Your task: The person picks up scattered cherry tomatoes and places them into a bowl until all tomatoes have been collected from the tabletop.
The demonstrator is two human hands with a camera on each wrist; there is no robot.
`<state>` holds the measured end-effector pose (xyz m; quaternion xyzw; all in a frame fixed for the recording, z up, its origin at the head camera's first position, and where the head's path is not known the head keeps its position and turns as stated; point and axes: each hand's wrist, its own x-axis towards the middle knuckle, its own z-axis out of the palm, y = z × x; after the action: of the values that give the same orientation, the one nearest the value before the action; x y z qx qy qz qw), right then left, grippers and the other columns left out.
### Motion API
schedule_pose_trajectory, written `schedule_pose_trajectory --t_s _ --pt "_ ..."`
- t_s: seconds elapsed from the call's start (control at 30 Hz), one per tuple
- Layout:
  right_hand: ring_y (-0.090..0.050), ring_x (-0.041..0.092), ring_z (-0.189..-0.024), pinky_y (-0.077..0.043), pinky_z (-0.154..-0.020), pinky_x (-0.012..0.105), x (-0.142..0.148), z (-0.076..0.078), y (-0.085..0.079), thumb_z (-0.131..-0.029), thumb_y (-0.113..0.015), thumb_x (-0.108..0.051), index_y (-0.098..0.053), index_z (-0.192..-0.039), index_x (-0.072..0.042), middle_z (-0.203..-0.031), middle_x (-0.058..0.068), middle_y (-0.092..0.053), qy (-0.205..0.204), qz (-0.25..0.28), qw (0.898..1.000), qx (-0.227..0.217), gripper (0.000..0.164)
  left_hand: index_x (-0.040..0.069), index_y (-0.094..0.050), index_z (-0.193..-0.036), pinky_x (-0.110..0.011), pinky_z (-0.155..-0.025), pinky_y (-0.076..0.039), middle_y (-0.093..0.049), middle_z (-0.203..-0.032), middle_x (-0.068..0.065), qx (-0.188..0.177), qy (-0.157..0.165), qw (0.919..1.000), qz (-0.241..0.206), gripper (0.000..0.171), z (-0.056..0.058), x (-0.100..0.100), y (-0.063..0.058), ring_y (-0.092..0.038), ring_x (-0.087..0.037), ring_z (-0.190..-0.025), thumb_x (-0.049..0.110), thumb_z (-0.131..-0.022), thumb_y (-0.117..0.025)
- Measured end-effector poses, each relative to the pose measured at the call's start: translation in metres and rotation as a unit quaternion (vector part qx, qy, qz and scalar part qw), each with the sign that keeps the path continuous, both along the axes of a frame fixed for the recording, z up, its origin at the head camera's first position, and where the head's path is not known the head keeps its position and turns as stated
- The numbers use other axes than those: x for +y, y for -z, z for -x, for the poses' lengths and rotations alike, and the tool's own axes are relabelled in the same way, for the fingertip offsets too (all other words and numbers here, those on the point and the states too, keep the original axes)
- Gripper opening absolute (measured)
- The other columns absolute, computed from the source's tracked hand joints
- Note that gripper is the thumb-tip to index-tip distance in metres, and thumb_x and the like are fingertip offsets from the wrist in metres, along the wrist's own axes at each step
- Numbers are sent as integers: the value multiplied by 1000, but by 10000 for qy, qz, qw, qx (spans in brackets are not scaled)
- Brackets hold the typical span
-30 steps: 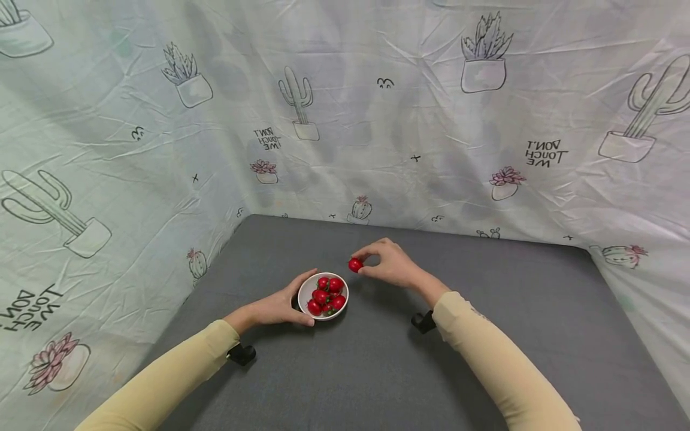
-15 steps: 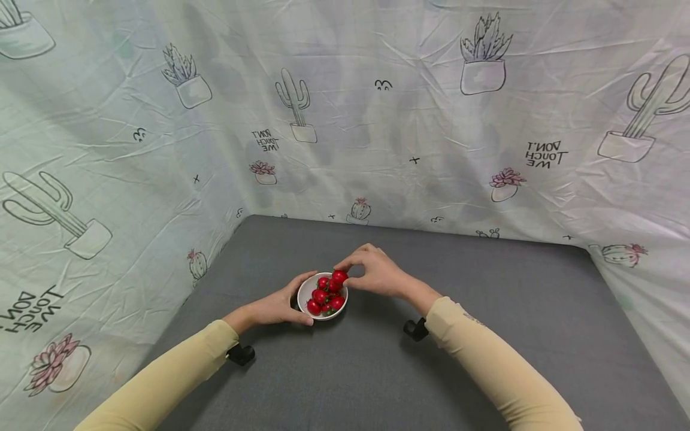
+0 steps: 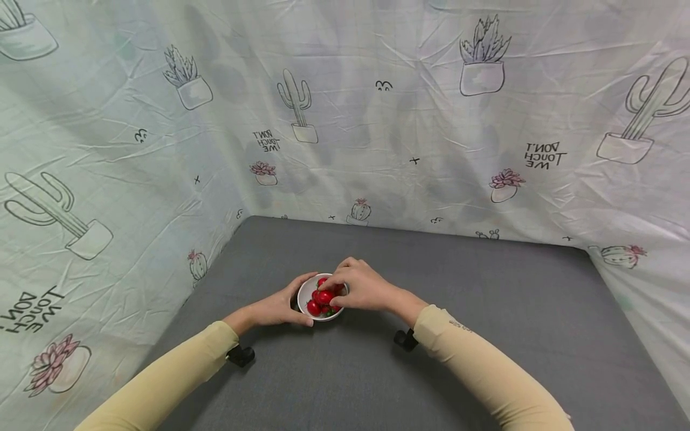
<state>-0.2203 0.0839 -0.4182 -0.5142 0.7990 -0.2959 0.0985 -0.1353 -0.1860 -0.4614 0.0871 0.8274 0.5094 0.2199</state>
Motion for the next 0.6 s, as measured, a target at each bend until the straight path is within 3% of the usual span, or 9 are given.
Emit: schedule_pose_trajectory --t_s 0.4,0.6 --pt "-46 14 -119 -40 -98 44 -13 -12 9 -90 -82 -31 -75 -125 -30 -122 -13 -68 -431 -111 9969 650 36 33 -15 -163 -48 -117 -27 -22 -163 3 82 91 9999 21 107 -3 -1 3 -25 -17 -148 33 -84 -87" --pt "-46 17 -120 -39 -99 44 -16 -16 10 -90 -82 -30 -76 -124 -27 -120 -11 -70 -515 -53 9957 771 34 36 -16 -162 -48 -116 -28 -22 -163 4 84 95 9999 31 107 -4 -2 4 -26 -16 -146 36 -83 -88"
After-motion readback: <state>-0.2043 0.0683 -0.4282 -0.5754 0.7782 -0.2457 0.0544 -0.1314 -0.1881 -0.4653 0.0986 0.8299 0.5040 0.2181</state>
